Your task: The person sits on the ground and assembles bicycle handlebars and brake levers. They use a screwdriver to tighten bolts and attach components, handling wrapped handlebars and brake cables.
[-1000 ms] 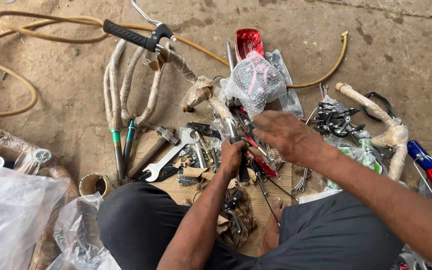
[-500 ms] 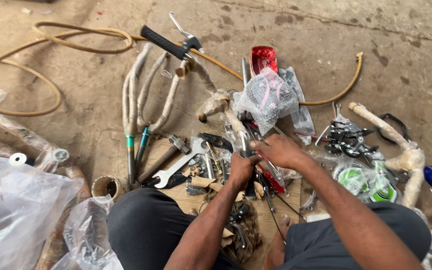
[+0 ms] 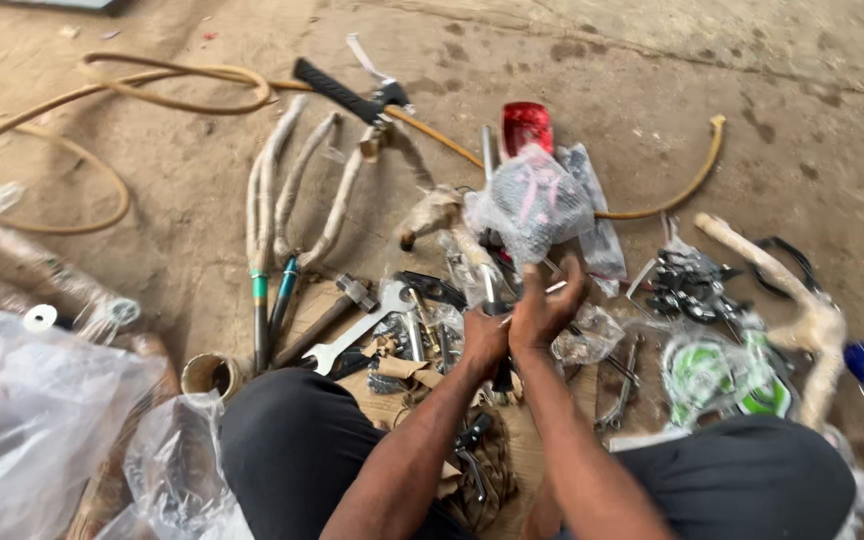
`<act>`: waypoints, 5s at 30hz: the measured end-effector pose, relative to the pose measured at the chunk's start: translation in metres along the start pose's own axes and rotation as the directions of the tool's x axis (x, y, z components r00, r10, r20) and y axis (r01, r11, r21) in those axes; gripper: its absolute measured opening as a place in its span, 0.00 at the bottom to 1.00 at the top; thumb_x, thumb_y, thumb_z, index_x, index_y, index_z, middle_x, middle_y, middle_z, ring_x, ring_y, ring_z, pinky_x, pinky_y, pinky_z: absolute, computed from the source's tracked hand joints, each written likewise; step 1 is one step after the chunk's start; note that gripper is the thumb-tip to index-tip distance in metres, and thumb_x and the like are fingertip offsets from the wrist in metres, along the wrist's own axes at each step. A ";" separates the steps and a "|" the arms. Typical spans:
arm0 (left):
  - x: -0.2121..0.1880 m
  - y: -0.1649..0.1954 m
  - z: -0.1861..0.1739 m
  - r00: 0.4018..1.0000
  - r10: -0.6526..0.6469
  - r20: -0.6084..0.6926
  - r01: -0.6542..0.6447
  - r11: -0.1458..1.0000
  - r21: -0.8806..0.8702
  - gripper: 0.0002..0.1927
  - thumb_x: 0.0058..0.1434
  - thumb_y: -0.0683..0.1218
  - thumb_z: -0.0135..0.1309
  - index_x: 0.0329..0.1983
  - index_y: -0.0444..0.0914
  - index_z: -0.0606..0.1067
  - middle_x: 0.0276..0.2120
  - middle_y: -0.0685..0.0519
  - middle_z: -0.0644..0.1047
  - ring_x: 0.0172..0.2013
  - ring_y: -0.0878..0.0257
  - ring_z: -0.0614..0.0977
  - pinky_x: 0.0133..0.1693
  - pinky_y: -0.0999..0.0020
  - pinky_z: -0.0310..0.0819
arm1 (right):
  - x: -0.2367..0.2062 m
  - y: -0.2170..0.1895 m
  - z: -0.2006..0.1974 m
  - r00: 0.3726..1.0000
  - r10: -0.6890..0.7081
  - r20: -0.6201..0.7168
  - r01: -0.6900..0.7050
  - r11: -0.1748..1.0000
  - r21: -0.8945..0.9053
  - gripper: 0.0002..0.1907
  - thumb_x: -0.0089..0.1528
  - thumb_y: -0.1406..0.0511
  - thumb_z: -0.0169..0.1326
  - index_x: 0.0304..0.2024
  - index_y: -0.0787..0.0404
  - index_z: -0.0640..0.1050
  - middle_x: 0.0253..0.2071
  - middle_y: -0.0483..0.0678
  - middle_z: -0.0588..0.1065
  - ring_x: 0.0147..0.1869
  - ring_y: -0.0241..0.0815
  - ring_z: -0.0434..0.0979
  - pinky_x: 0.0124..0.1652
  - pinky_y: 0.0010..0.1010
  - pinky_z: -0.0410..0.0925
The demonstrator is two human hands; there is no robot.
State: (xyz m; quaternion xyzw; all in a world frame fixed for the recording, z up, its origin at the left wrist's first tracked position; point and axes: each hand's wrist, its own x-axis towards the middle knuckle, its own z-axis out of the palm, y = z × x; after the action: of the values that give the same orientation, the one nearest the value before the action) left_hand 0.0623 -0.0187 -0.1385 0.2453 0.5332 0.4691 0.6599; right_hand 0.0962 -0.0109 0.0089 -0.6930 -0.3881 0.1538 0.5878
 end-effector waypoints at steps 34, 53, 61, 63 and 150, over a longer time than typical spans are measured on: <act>-0.003 -0.006 -0.014 0.993 -0.116 -0.017 0.116 0.993 0.002 0.10 0.55 0.41 0.63 0.37 0.33 0.76 0.27 0.49 0.79 0.22 0.63 0.78 0.22 0.66 0.75 | 0.001 0.021 0.003 0.906 -0.275 0.321 0.330 0.935 -0.129 0.19 0.58 0.68 0.60 0.53 0.63 0.76 0.52 0.53 0.75 0.56 0.54 0.76 0.55 0.47 0.67; 0.003 -0.009 -0.006 0.986 0.153 -0.070 -0.148 0.986 0.075 0.13 0.57 0.43 0.62 0.41 0.30 0.76 0.26 0.50 0.79 0.24 0.66 0.78 0.25 0.69 0.72 | 0.028 0.042 -0.019 0.497 0.257 0.829 0.763 0.326 -0.559 0.22 0.72 0.56 0.39 0.33 0.62 0.77 0.31 0.51 0.73 0.38 0.46 0.78 0.51 0.56 0.68; -0.007 0.002 -0.013 0.994 -0.088 0.063 0.088 0.996 -0.004 0.15 0.52 0.39 0.63 0.41 0.30 0.74 0.25 0.51 0.79 0.21 0.62 0.76 0.22 0.66 0.70 | 0.058 0.032 -0.003 0.422 0.171 0.890 0.368 0.865 -0.341 0.17 0.56 0.65 0.60 0.48 0.57 0.81 0.47 0.46 0.76 0.46 0.42 0.78 0.48 0.38 0.75; -0.002 0.001 -0.011 0.999 -0.032 0.040 0.032 0.999 -0.013 0.14 0.52 0.39 0.62 0.41 0.28 0.77 0.26 0.49 0.79 0.21 0.61 0.76 0.21 0.67 0.70 | 0.043 0.033 0.003 0.530 0.120 0.839 0.024 0.987 -0.157 0.26 0.51 0.69 0.62 0.52 0.54 0.78 0.52 0.42 0.74 0.49 0.40 0.78 0.47 0.32 0.76; -0.211 0.248 -0.179 0.780 0.427 -0.458 -0.595 0.732 -0.332 0.12 0.63 0.50 0.65 0.42 0.39 0.78 0.32 0.54 0.79 0.30 0.64 0.80 0.31 0.66 0.76 | -0.112 -0.087 0.060 -0.365 -0.064 0.929 0.187 0.972 0.141 0.35 0.52 0.64 0.70 0.60 0.59 0.73 0.46 0.57 0.84 0.52 0.53 0.87 0.55 0.46 0.75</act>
State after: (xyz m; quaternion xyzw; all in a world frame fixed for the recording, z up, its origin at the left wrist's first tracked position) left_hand -0.1913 -0.1270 0.1100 0.1334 0.4250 0.7828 0.4345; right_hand -0.0481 -0.0492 0.0472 -0.2426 -0.7826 0.5734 0.0040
